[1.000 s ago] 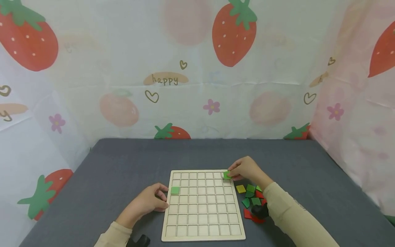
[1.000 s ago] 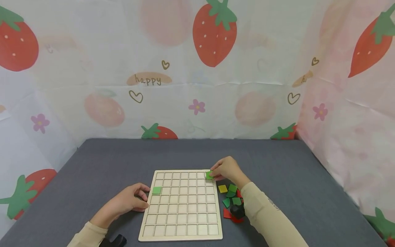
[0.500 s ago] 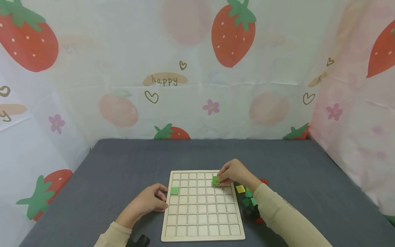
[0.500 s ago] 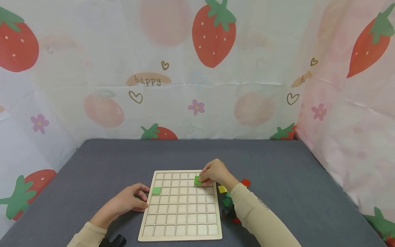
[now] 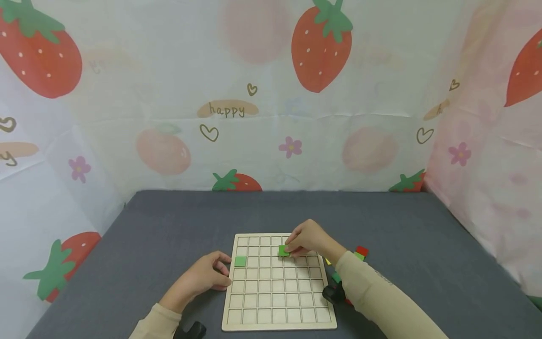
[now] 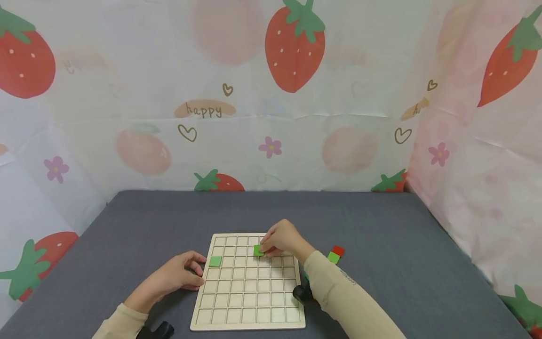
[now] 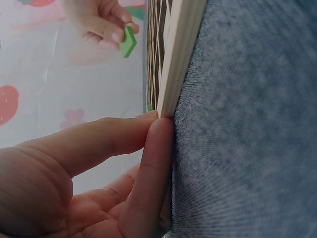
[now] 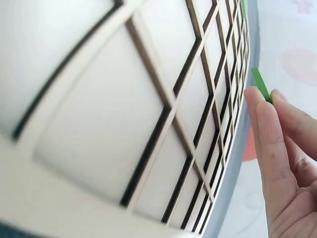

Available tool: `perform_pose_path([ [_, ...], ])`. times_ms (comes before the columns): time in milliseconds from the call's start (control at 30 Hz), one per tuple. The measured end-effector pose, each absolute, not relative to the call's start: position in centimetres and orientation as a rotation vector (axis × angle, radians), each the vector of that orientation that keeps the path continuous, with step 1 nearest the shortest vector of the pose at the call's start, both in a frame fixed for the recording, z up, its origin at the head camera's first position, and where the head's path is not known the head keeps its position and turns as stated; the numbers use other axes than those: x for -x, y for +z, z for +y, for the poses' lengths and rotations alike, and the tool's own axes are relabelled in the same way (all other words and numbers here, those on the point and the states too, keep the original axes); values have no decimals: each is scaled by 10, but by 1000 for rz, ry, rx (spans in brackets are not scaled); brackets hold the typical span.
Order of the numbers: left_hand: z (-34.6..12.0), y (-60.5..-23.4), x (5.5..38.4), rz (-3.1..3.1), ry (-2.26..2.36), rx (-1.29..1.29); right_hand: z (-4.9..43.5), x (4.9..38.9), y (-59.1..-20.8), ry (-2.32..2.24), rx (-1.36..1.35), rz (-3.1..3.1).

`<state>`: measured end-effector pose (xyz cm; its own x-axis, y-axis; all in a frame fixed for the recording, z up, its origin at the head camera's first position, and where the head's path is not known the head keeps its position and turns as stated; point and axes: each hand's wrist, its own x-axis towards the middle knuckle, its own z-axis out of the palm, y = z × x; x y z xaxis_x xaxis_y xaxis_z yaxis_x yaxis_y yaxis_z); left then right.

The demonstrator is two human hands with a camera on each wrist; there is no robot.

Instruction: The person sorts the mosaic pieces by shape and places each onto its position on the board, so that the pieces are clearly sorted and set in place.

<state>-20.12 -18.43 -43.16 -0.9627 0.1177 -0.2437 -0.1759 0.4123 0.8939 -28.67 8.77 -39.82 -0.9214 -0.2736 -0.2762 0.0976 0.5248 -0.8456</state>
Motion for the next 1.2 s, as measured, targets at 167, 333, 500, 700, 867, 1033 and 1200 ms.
perform_pose_path([
  [167,-183,-432,202,2404,1564,50,79,286,-398,-1373,196,2359],
  [333,-180,-430,203,2418,1561,72,69,285,-398,-1364,210,2363],
  [500,-181,-430,204,2419,1558,74,60,283,-401,-1382,207,2324],
  [700,-182,-430,203,2395,1551,73,50,281,-403,-1415,210,2252],
  [867,-182,-429,202,2415,1555,100,43,281,-403,-1380,219,2260],
  [1033,-181,-429,203,2422,1557,110,38,281,-404,-1367,219,2275],
  [1200,-181,-430,203,2419,1553,100,34,281,-405,-1376,241,2262],
])
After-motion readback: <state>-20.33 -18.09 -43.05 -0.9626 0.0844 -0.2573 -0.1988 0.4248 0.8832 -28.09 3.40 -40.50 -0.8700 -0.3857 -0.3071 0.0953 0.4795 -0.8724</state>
